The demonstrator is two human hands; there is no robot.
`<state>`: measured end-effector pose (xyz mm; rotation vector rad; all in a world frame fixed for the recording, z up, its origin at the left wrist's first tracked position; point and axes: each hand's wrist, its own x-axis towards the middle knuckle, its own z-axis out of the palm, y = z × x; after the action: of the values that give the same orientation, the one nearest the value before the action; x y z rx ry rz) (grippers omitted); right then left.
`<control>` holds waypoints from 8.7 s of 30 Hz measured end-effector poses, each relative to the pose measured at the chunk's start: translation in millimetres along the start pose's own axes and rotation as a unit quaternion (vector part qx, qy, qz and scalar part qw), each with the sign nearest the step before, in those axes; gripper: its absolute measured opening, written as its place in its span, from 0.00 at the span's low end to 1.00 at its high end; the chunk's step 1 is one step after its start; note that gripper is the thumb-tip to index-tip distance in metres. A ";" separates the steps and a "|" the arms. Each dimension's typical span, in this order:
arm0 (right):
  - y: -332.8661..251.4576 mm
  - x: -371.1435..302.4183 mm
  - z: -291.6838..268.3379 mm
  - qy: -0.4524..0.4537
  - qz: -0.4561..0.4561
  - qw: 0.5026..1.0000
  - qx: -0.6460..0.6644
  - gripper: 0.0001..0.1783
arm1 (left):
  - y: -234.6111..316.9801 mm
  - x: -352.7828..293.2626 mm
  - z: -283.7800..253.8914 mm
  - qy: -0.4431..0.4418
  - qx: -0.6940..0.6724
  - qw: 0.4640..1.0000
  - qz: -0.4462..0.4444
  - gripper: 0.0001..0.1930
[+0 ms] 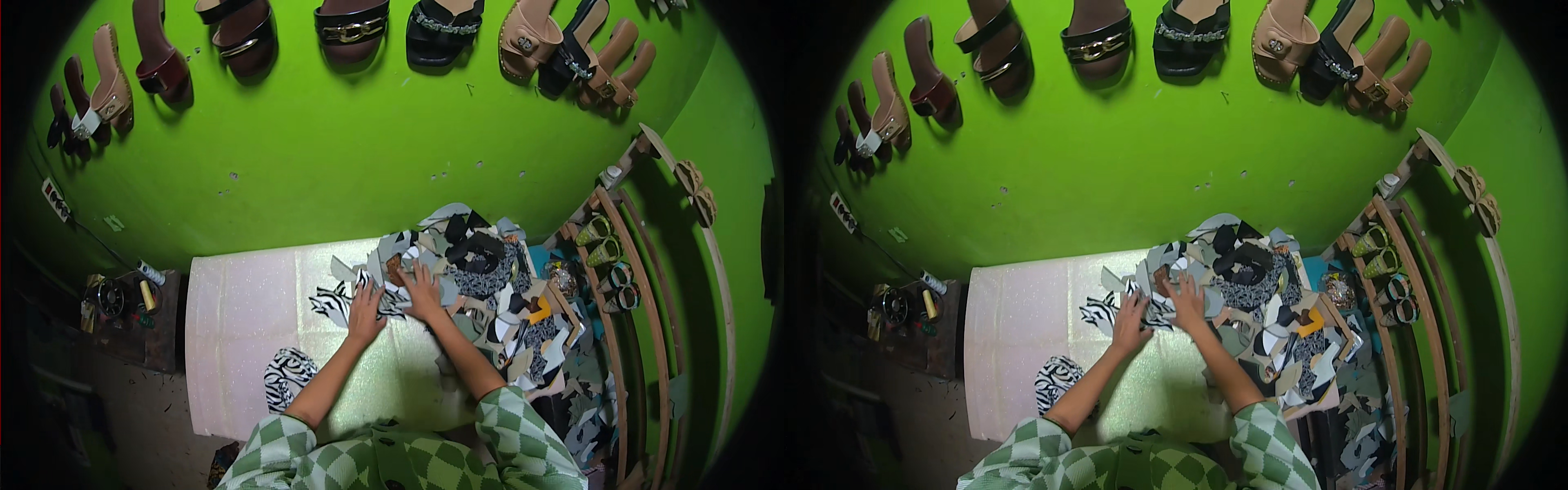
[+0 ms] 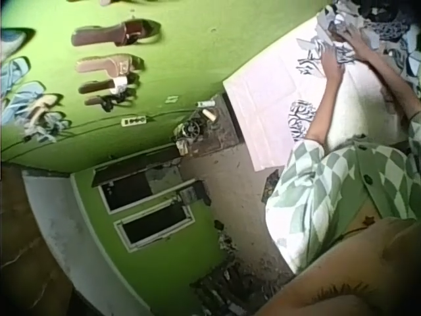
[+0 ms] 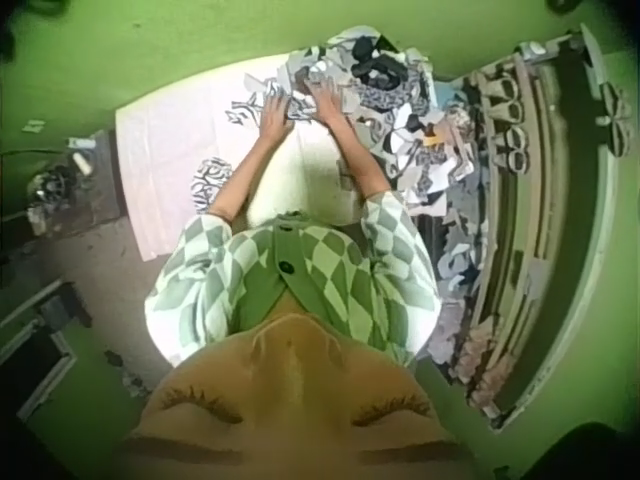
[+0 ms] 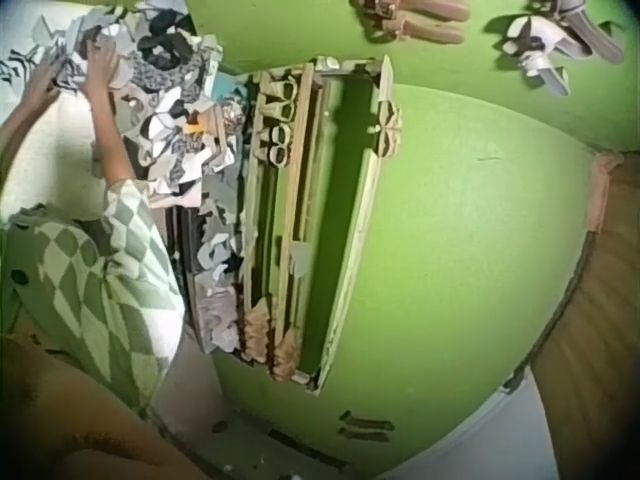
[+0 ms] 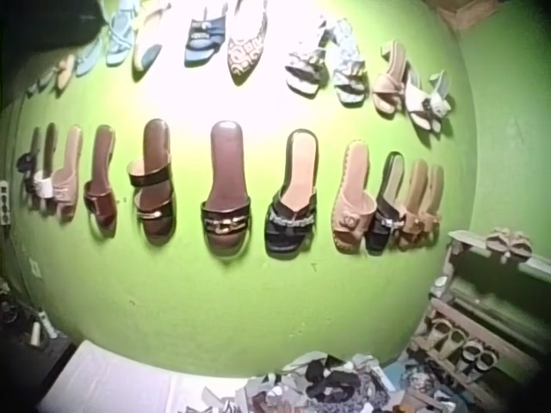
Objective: The person is sorting through a large pile of various shoe material components on a table, identifying matching pairs and organizing them.
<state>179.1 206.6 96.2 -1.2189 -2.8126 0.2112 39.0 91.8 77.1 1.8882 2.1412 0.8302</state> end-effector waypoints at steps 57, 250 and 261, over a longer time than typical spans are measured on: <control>128.9 55.6 -80.0 0.350 0.131 0.915 0.149 0.18 | -52.2 -22.1 42.6 -0.046 0.036 0.996 0.065 0.13; 154.8 -287.8 -2.1 0.131 0.364 0.845 0.368 0.37 | 270.2 -30.5 107.4 -0.073 -0.120 0.987 -0.080 0.35; 146.1 -309.0 -21.9 0.060 0.134 0.808 0.570 0.46 | 272.3 -35.3 131.1 -0.122 -0.239 0.963 0.007 0.35</control>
<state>498.1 82.0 92.9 -1.1363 -1.7127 1.4801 342.1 108.5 97.8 1.6549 1.6057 0.9555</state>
